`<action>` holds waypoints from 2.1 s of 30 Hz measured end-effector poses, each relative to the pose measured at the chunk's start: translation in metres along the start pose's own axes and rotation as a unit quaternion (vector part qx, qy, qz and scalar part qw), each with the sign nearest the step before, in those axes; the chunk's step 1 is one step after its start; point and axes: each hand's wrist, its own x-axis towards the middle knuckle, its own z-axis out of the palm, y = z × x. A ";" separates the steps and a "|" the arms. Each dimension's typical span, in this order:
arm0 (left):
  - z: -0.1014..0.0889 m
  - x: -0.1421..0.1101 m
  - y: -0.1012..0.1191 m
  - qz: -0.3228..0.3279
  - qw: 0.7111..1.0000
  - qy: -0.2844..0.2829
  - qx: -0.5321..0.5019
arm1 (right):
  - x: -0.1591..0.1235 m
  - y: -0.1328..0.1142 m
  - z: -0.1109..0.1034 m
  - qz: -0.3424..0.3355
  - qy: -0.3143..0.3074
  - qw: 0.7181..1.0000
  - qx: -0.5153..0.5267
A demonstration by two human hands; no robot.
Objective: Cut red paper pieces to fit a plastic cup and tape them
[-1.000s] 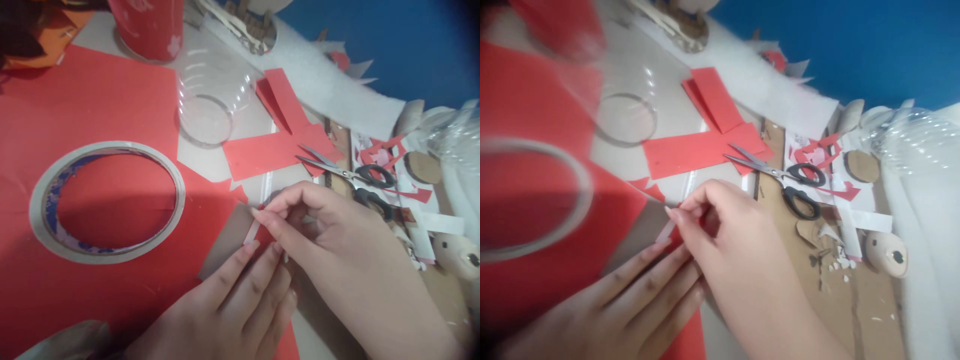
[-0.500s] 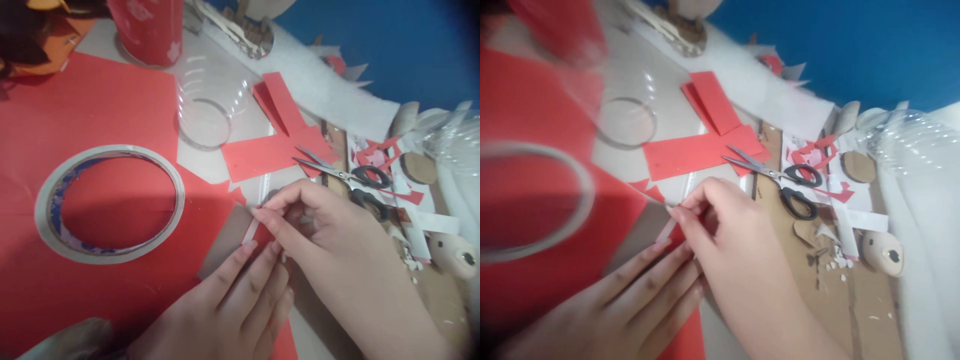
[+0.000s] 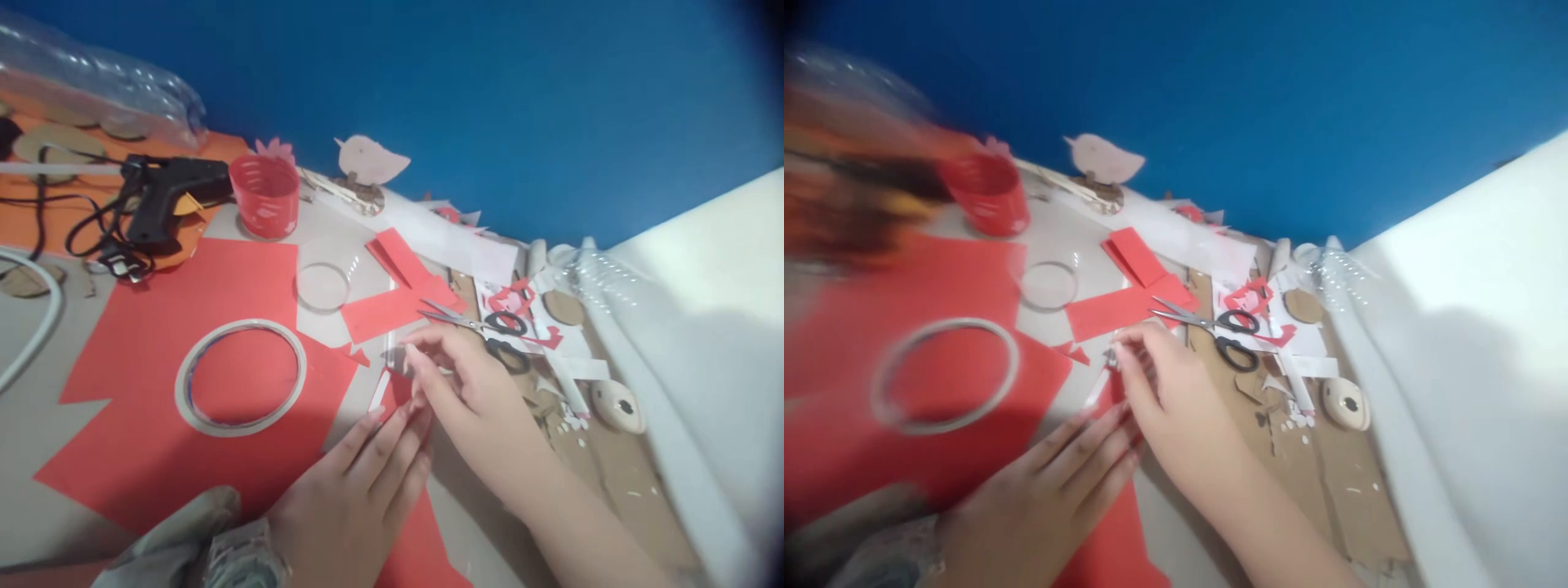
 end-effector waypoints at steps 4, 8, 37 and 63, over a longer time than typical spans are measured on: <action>0.002 0.001 0.001 -0.005 1.000 0.014 0.001 | -0.012 -0.003 -0.010 -0.096 -0.029 0.986 -0.130; 0.007 0.001 0.004 -0.028 0.999 0.040 -0.025 | -0.027 0.014 -0.001 -0.222 -0.014 0.942 -0.252; 0.008 0.000 0.002 -0.029 0.997 0.041 -0.055 | -0.034 0.043 0.009 -0.303 -0.008 0.903 -0.304; 0.007 0.000 0.004 -0.030 0.998 0.030 -0.052 | -0.031 0.042 0.009 -0.275 -0.056 0.921 -0.269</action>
